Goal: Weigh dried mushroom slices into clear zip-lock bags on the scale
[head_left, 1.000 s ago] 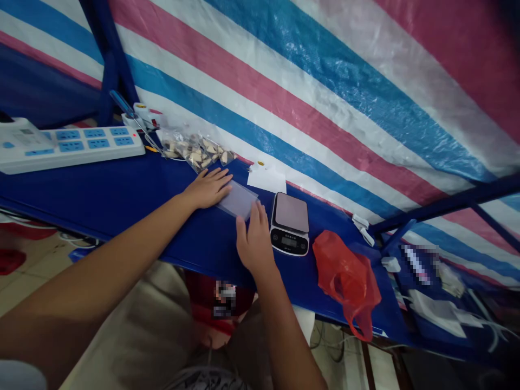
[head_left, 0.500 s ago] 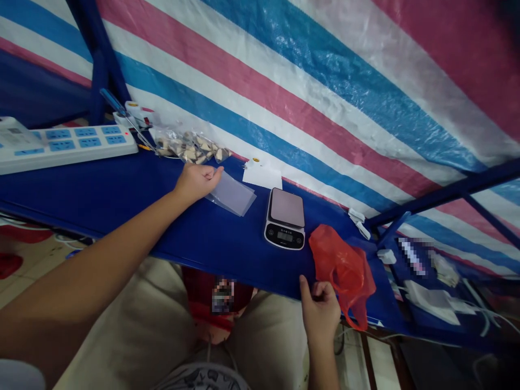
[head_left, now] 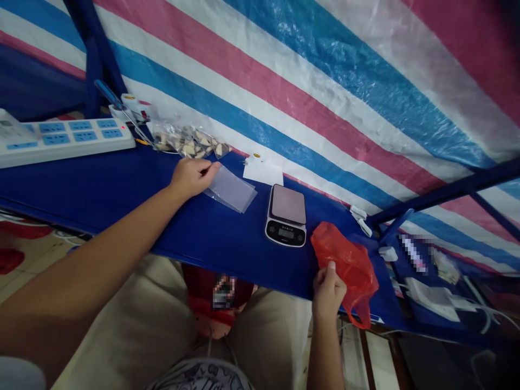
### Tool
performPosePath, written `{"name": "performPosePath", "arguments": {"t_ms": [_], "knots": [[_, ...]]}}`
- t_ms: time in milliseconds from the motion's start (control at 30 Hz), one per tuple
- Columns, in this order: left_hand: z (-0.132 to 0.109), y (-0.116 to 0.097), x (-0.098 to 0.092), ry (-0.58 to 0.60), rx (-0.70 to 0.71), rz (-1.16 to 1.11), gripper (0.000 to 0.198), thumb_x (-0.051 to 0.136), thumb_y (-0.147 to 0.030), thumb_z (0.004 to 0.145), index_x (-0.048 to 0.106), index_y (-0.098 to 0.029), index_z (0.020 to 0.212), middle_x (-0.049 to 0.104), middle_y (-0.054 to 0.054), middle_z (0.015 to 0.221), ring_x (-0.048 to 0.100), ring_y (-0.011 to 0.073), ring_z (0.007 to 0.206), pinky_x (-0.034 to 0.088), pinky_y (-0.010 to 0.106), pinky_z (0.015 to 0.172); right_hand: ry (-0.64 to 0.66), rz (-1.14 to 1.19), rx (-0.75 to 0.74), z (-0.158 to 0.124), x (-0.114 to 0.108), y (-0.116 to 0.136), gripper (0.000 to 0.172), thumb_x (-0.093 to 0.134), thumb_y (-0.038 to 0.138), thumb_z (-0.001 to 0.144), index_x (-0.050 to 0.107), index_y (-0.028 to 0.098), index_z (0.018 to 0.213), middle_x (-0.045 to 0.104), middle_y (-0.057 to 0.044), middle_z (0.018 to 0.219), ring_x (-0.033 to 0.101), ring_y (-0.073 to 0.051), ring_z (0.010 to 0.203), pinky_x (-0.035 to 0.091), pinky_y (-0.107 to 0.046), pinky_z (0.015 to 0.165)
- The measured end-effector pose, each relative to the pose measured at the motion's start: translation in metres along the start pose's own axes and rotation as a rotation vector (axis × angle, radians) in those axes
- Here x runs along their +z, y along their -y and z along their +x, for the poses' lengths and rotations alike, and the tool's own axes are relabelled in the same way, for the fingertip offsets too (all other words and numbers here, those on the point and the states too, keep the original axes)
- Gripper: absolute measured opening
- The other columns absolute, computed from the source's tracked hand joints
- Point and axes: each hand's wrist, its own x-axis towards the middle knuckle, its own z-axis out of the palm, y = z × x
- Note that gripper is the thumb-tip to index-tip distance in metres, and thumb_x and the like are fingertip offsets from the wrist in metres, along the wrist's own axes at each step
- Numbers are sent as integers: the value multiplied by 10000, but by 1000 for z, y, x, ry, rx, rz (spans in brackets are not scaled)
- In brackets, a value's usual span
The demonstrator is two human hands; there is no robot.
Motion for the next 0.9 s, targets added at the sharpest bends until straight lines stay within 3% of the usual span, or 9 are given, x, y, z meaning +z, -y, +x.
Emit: {"name": "performPosePath", "arguments": {"t_ms": [167, 267, 400, 533, 600, 700, 900], "knots": [[2, -2, 1, -3, -26, 10, 491, 435, -455, 900, 257, -223, 505, 262, -28, 497, 304, 117, 509, 250, 312, 560, 63, 233, 63, -3, -1, 5, 597, 507, 711, 872, 456, 222, 534, 247, 76, 495, 215, -98, 459, 148, -267, 461], [3, -3, 1, 1, -74, 3, 441, 480, -435, 878, 323, -223, 525, 308, -21, 488, 359, 141, 514, 274, 320, 558, 129, 352, 131, -13, -2, 17, 604, 433, 755, 856, 558, 211, 626, 236, 75, 538, 207, -111, 483, 199, -260, 460], [1, -5, -1, 37, -79, -23, 395, 517, -427, 886, 392, -219, 575, 380, -21, 521, 385, 141, 551, 295, 307, 574, 227, 548, 172, -27, -5, 37, 663, 440, 818, 817, 665, 194, 800, 424, 8, 701, 394, -148, 614, 387, -283, 572], [0, -6, -3, 54, -53, -42, 361, 521, -412, 912, 438, -201, 630, 411, -30, 573, 374, 115, 591, 296, 286, 599, 251, 864, 396, -34, -9, 57, 775, 405, 879, 792, 684, 239, 1130, 607, -66, 979, 603, -235, 898, 518, -447, 873], [0, -6, -3, 58, -53, -40, 358, 524, -405, 918, 445, -196, 638, 401, -29, 580, 368, 113, 604, 287, 288, 606, 242, 939, 466, -35, -11, 64, 775, 454, 857, 801, 650, 257, 1251, 649, -104, 1180, 614, -282, 1119, 441, -560, 1054], [1, -6, -3, 56, -66, -48, 342, 534, -388, 914, 451, -195, 645, 385, -30, 586, 364, 114, 608, 279, 297, 619, 251, 994, 520, -36, -12, 70, 759, 500, 812, 827, 628, 245, 1316, 601, -137, 1396, 520, -319, 1350, 306, -631, 1173], [0, -7, -4, 71, -79, -74, 385, 477, -451, 920, 466, -205, 623, 374, -49, 580, 342, 104, 625, 267, 289, 637, 307, 984, 501, -40, -11, 72, 704, 500, 727, 891, 603, 225, 1375, 546, -146, 1492, 458, -319, 1432, 241, -642, 1219]]}}
